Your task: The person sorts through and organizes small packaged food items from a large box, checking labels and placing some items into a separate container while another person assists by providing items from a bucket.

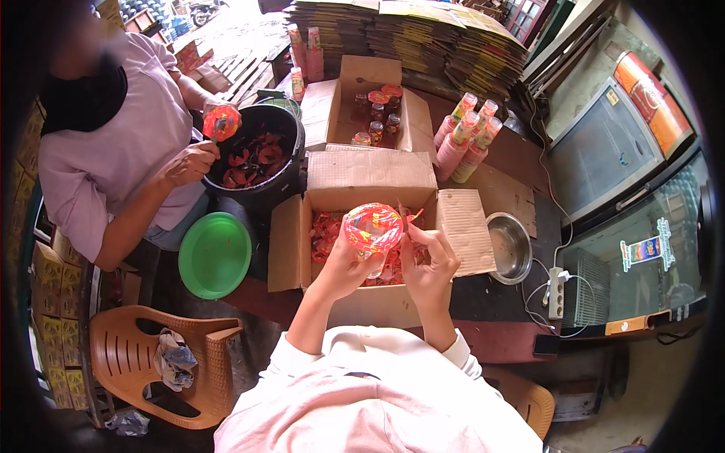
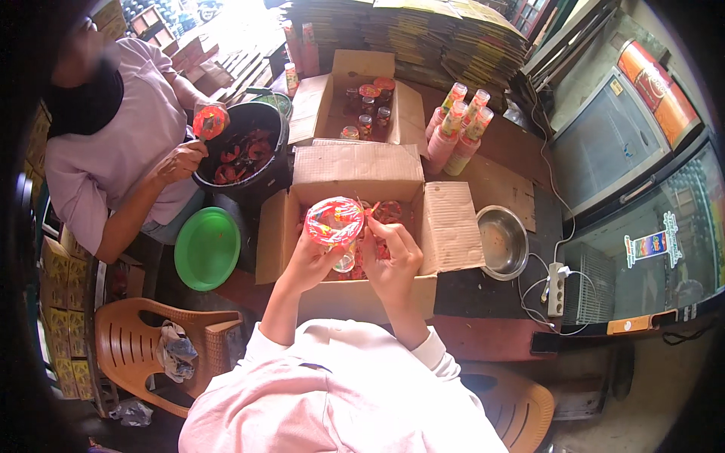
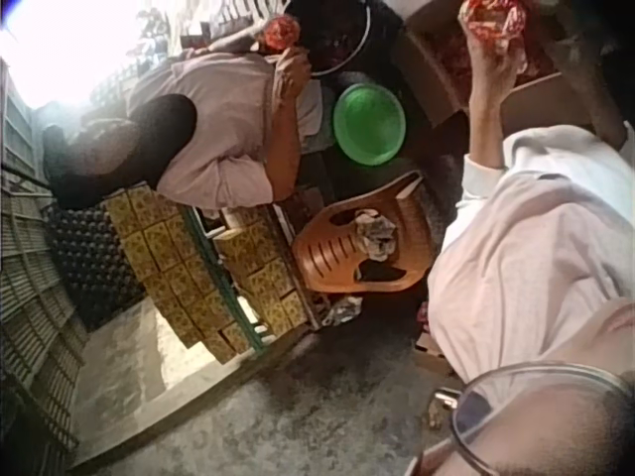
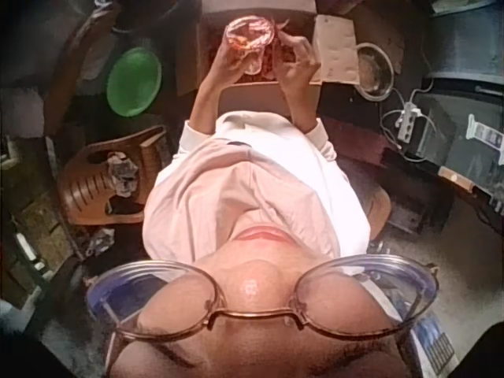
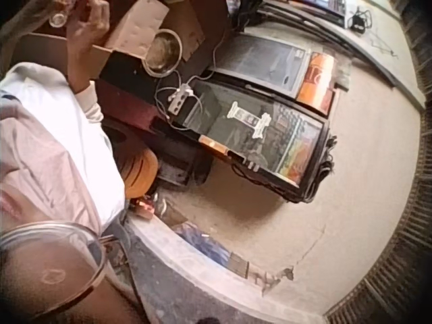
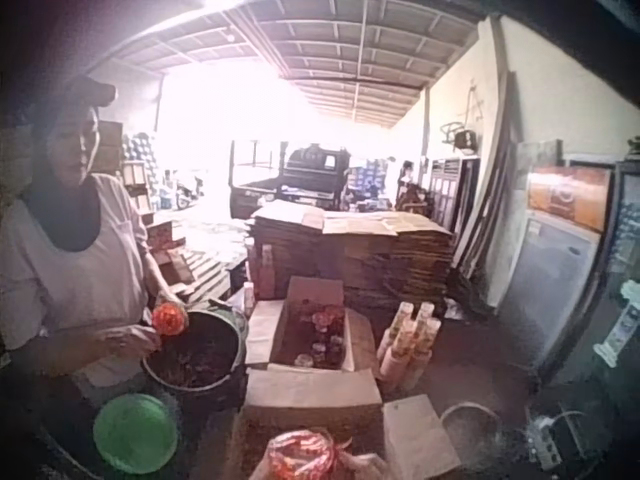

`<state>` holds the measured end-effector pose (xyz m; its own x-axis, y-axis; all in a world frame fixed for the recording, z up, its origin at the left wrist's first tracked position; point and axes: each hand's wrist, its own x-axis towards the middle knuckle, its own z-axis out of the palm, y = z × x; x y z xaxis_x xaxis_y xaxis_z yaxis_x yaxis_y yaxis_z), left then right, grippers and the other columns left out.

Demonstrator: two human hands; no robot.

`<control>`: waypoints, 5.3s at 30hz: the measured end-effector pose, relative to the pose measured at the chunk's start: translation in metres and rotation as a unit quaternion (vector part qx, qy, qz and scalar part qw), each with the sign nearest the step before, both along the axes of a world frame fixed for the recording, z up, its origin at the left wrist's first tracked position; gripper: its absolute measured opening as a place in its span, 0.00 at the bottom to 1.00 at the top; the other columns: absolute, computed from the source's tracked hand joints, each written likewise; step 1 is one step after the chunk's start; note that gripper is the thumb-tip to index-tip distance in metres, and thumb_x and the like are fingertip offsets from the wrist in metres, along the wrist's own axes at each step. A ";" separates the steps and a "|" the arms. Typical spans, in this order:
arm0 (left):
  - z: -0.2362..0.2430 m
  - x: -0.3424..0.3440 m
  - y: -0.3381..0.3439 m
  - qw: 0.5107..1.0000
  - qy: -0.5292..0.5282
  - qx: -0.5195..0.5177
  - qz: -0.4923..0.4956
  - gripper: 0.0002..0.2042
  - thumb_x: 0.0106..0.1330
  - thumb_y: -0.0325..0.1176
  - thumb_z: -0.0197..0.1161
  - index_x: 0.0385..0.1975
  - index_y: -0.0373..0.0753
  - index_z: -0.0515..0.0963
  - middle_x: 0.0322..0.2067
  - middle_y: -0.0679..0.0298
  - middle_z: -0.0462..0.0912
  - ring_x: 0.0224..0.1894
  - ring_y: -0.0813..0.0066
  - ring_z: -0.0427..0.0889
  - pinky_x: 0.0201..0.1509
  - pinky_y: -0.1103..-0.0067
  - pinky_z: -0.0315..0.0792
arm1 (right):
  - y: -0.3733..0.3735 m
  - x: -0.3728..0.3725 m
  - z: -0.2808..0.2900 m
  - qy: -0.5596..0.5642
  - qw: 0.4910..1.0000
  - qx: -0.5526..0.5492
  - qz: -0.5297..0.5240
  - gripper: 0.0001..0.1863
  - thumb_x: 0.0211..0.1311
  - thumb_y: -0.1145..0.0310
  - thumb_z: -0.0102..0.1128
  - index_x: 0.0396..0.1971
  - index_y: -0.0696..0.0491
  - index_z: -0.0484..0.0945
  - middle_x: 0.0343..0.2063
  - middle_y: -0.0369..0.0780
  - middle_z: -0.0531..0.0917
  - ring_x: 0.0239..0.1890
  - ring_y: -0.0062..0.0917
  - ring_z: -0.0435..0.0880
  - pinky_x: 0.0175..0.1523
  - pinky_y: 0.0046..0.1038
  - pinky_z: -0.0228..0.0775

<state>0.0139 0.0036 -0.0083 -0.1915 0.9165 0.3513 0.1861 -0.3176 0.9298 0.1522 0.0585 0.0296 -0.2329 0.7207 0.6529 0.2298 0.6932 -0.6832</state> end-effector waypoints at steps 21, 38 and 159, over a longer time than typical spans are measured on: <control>0.012 0.014 0.004 0.976 -0.208 0.033 -0.058 0.15 0.57 0.28 0.63 0.43 0.34 0.72 0.40 0.67 0.75 0.42 0.80 0.72 0.48 0.80 0.67 | -0.013 0.002 0.011 0.019 0.999 0.006 -0.035 0.12 0.43 0.84 0.61 0.31 0.56 0.79 0.24 0.41 0.80 0.28 0.27 0.81 0.32 0.22 0.72; -0.005 0.011 0.005 0.984 -0.162 -0.010 -0.074 0.19 0.56 0.28 0.63 0.48 0.34 0.70 0.47 0.63 0.71 0.51 0.74 0.69 0.56 0.77 0.61 | 0.002 -0.006 0.003 0.007 0.999 0.005 -0.036 0.11 0.44 0.82 0.62 0.31 0.57 0.78 0.24 0.40 0.79 0.26 0.22 0.80 0.28 0.20 0.70; -0.004 0.005 0.009 0.999 0.034 0.026 0.018 0.29 0.50 0.27 0.65 0.52 0.36 0.59 0.48 0.58 0.62 0.51 0.63 0.69 0.57 0.73 0.60 | 0.004 -0.002 -0.001 -0.002 0.999 0.015 -0.034 0.12 0.42 0.83 0.61 0.31 0.57 0.78 0.23 0.42 0.78 0.26 0.29 0.79 0.31 0.24 0.70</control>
